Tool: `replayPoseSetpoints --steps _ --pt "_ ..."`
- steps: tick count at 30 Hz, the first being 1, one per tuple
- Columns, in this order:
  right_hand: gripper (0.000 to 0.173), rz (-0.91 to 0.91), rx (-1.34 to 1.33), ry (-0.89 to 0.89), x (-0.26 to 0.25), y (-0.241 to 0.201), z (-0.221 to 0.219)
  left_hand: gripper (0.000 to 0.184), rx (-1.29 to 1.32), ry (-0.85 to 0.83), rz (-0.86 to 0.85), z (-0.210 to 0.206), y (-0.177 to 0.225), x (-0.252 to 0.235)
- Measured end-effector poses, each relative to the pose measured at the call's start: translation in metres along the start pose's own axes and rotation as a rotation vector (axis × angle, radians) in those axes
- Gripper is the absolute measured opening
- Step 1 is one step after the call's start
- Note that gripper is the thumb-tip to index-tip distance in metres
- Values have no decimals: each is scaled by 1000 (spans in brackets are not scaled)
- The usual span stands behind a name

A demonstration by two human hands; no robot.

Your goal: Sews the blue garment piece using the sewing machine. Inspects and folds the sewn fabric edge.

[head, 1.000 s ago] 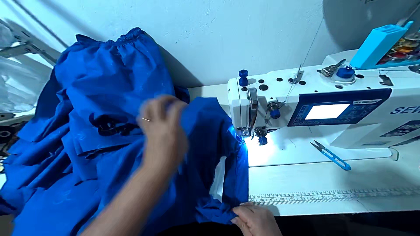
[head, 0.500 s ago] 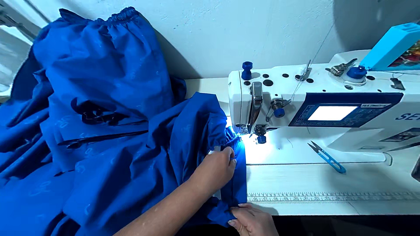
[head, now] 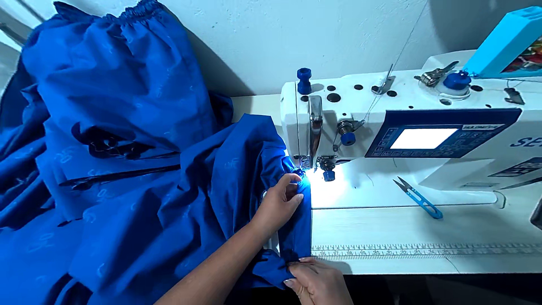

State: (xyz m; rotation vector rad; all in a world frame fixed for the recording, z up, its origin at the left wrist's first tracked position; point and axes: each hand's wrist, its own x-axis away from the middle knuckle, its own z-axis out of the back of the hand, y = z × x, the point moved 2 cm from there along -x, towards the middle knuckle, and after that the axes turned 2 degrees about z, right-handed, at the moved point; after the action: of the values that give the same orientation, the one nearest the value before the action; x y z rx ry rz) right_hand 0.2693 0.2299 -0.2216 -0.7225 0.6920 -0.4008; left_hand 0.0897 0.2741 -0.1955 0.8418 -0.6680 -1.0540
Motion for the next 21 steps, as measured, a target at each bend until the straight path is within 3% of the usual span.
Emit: replayPoseSetpoints --steps 2,5,9,14,18,21 --pt "22 -18 -3 -14 -2 -4 -1 34 -368 65 -259 6 -13 -4" --pt "22 -31 6 -43 -7 -6 -3 41 -571 45 -379 14 -23 -14" --pt "22 -40 32 -49 -11 -7 -5 34 -530 122 -271 15 -13 -25" --pt "22 -31 50 -21 -12 -6 -8 25 -300 139 36 18 15 -45" --pt "23 -39 47 -33 -12 -5 -7 46 -311 152 -26 21 12 -53" --pt "24 -29 53 -37 -13 -4 -8 21 -392 108 -189 16 4 -49"
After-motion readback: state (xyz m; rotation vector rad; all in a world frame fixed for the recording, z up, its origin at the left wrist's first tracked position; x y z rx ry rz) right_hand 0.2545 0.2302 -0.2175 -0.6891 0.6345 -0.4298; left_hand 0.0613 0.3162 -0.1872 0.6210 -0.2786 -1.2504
